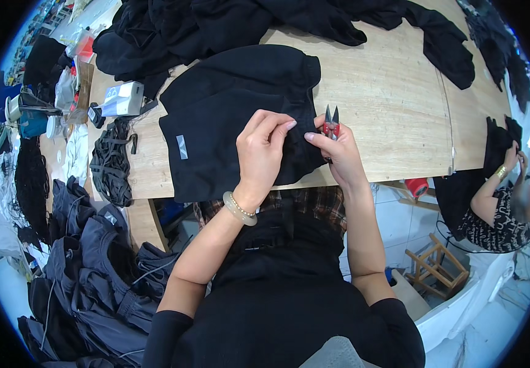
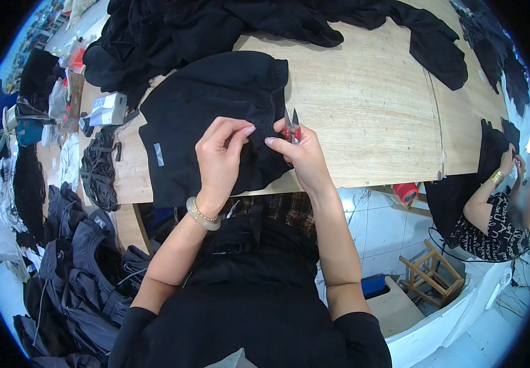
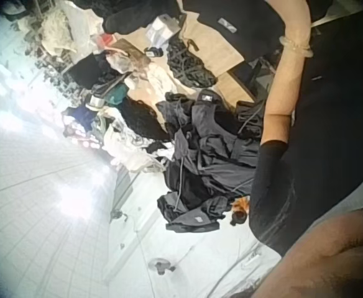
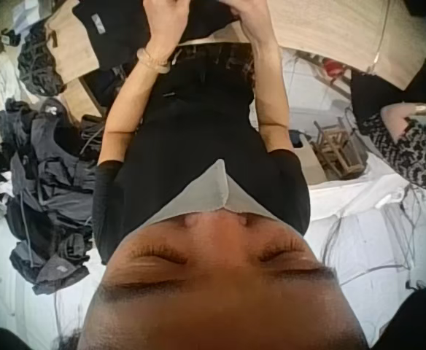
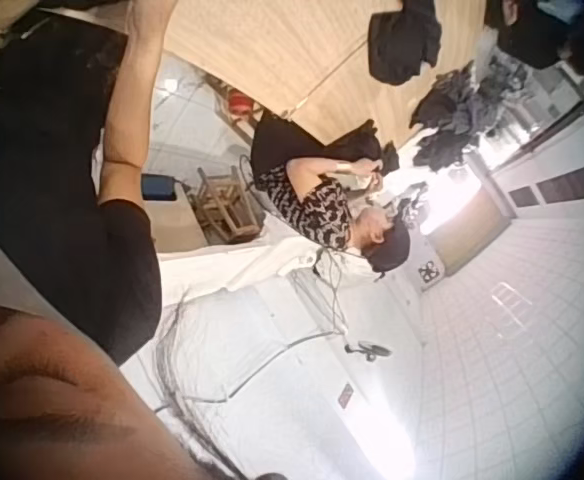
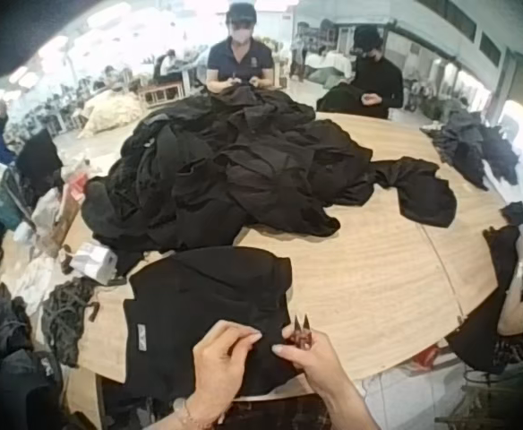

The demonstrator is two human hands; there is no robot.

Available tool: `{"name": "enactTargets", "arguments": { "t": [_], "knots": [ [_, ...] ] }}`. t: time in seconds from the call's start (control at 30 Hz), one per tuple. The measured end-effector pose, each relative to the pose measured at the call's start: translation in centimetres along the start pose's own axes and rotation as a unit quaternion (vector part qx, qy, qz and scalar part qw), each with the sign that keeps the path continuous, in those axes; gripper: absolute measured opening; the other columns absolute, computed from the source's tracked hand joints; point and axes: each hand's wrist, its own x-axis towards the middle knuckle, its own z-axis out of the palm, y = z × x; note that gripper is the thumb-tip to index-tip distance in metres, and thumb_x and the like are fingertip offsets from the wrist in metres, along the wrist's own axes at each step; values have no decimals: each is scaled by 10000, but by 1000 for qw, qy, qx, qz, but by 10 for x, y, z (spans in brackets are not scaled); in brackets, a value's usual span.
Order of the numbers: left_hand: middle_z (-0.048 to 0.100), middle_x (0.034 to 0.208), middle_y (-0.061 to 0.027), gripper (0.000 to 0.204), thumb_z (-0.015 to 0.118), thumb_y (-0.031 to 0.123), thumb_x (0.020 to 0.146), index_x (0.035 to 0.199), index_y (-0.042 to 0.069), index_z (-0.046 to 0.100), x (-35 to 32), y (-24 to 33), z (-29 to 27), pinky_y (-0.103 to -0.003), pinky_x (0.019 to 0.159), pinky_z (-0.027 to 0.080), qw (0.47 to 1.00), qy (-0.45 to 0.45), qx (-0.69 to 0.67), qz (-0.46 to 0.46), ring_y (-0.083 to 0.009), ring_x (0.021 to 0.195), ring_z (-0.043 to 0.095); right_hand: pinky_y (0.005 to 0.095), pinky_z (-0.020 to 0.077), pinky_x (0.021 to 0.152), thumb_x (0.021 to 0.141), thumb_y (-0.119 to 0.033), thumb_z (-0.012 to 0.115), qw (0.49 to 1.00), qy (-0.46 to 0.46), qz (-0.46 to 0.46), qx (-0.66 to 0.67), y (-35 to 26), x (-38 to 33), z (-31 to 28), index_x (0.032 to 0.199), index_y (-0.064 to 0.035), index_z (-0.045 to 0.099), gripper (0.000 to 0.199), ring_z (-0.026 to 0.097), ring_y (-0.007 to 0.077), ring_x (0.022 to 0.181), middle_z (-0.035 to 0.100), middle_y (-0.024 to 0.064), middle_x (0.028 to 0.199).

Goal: The person uses small scissors to trim loose threads and excess fabric from black garments on a wooden table. The person repeatedly picks up garments, snips threads, and places the items back on the table.

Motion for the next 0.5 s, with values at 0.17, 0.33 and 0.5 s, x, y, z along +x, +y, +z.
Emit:
{"name": "enactTargets", "arguments": {
  "t": [0.17,0.33,0.5],
  "knots": [
    [644,862,-101,60,594,-13,948,921,-58,624,0,-3,3,-264,644,594,999,10,-37,-20,-149,692,658,181,219,486,823,-74,752,1000,10,2,-15,-2,-3,1,980,-96,619,207,335,-22,534,467,-111,673],
    [642,851,-117,65,552,-17,970,927,-56,582,-1,-7,7,-272,639,597,1000,-4,-3,-4,-168,695,667,215,388,617,914,-175,699,980,91,-87,-153,-10,-8,8,1013,-32,595,203,493,52,686,561,-6,772],
    [645,856,-124,74,545,-6,978,926,-52,570,-1,-7,8,-274,629,592,1000,-8,7,-17,-174,693,667,266,473,738,922,-195,694,931,121,-164,-303,-30,-21,10,1049,13,581,268,603,149,805,643,99,874]
  ]
}}
